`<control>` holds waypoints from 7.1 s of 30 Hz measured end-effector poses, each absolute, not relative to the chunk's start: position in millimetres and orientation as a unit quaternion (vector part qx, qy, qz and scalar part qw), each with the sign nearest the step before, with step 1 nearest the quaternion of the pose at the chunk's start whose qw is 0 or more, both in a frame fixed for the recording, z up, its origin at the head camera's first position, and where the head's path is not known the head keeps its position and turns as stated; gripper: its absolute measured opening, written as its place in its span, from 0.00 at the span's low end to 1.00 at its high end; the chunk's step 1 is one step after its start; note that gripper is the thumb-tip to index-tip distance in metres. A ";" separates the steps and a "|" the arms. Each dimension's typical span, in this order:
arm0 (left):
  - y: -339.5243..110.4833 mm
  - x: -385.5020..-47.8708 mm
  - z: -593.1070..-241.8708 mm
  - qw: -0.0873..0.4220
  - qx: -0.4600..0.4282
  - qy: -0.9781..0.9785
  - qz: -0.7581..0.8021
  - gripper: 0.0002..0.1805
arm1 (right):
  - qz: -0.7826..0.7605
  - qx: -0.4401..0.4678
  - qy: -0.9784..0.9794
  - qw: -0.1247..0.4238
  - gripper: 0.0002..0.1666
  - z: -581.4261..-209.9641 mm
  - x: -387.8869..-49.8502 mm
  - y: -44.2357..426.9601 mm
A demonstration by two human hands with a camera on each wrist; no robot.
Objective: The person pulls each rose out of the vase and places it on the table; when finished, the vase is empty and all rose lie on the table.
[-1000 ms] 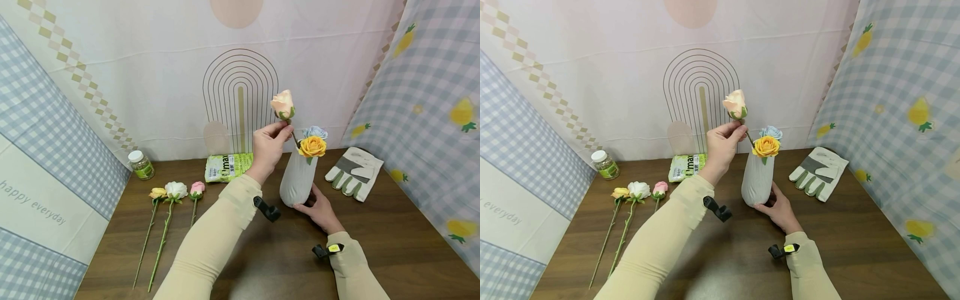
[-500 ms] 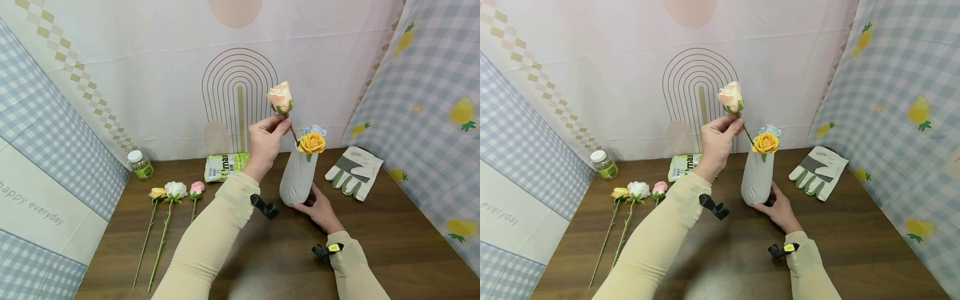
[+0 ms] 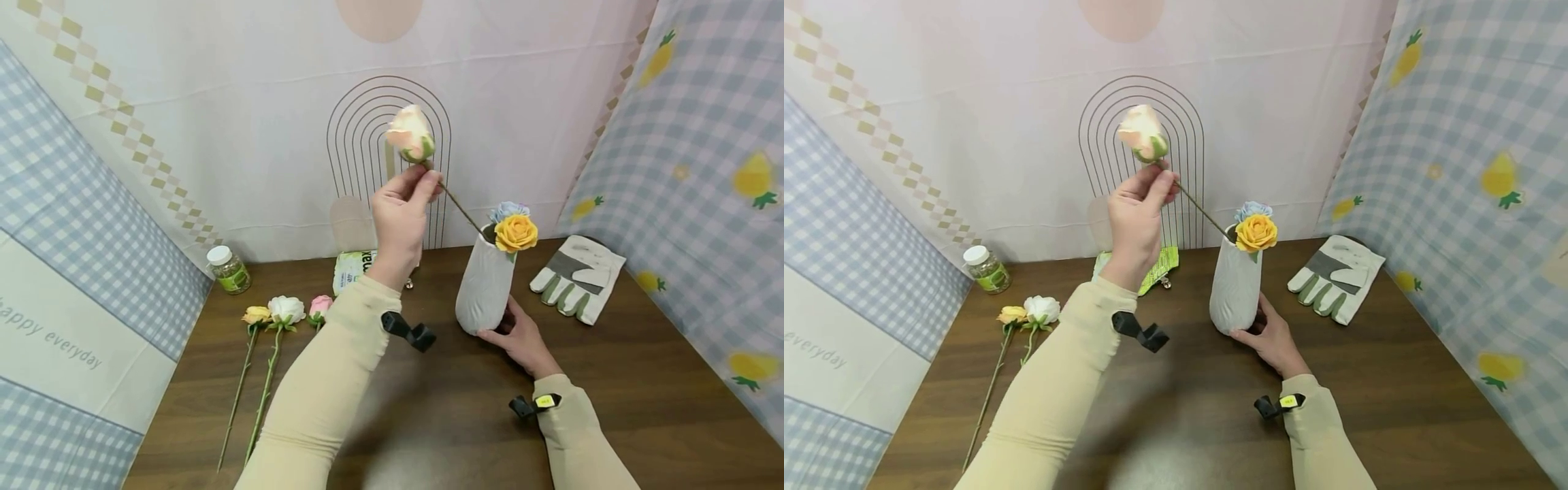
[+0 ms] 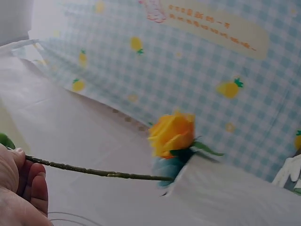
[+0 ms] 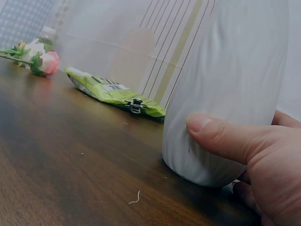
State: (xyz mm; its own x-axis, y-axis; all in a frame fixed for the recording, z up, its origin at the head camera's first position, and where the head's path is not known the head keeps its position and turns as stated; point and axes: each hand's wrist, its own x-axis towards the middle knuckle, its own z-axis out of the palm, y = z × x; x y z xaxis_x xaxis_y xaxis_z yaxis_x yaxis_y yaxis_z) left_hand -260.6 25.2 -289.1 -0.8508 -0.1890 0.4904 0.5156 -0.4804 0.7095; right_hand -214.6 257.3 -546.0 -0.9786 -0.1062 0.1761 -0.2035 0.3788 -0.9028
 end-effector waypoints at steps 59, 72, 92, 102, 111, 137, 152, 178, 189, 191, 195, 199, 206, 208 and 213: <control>-134.4 -200.2 -484.8 0.040 0.023 -0.758 -0.651 0.13 | 0.540 0.099 -0.835 0.042 0.57 -536.8 -212.5 254.3; -131.4 -203.1 -513.2 0.036 0.068 -0.797 -0.599 0.05 | 0.540 0.096 -0.836 0.034 0.56 -513.9 -201.6 246.3; -129.9 -204.5 -520.2 0.062 0.082 -0.877 -0.469 0.03 | 0.535 0.091 -0.839 0.035 0.57 -515.5 -202.4 246.6; -127.2 -199.5 -517.9 0.094 0.043 -0.909 -0.403 0.07 | 0.539 0.090 -0.837 0.028 0.56 -512.4 -202.2 245.6; -126.4 -200.1 -519.7 0.102 0.031 -0.914 -0.392 0.06 | 0.537 0.088 -0.839 0.024 0.57 -510.8 -201.6 245.1; -133.3 -198.3 -519.6 0.125 0.048 -0.900 -0.416 0.04 | 0.544 0.093 -0.833 0.026 0.57 -515.0 -203.4 246.3; -109.9 -199.5 -432.9 0.199 -0.005 -0.847 -0.492 0.05 | 0.531 0.079 -0.843 0.017 0.57 -509.7 -200.8 245.8; 54.4 -231.6 -357.5 0.096 -0.243 -0.758 -0.597 0.28 | 0.548 0.080 -0.832 0.024 0.58 -542.7 -215.8 255.2; 67.7 -241.7 -360.8 0.121 -0.244 -0.785 -0.556 0.28 | 0.537 0.078 -0.840 0.019 0.56 -527.0 -208.8 252.6; 68.8 -242.2 -361.5 0.121 -0.243 -0.787 -0.554 0.28 | 0.538 0.077 -0.839 0.015 0.56 -518.5 -204.7 249.2; 70.6 -242.7 -362.7 0.121 -0.236 -0.784 -0.561 0.26 | 0.540 0.072 -0.839 0.013 0.56 -512.5 -201.9 245.4; 73.2 -242.6 -362.5 0.126 -0.225 -0.786 -0.562 0.25 | 0.540 0.072 -0.839 0.015 0.55 -511.0 -202.3 244.2; 78.2 -241.1 -361.3 0.133 -0.211 -0.780 -0.573 0.23 | 0.545 0.080 -0.835 0.017 0.56 -510.8 -202.0 245.5; 78.9 -240.5 -361.3 0.135 -0.209 -0.776 -0.580 0.22 | 0.544 0.079 -0.835 0.018 0.56 -511.2 -201.9 245.6; 79.7 -239.6 -361.1 0.140 -0.215 -0.758 -0.599 0.21 | 0.542 0.076 -0.837 0.017 0.56 -512.6 -201.7 245.8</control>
State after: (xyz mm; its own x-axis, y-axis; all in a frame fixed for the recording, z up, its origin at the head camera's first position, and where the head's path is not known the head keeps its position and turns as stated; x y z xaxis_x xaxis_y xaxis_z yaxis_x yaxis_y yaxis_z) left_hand -239.6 79.7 -361.1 -0.8681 0.1578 0.4706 0.4943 0.1900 0.8483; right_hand -201.7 245.8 -512.6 -0.9878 -0.1095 0.1109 -0.1460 0.4010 -0.9044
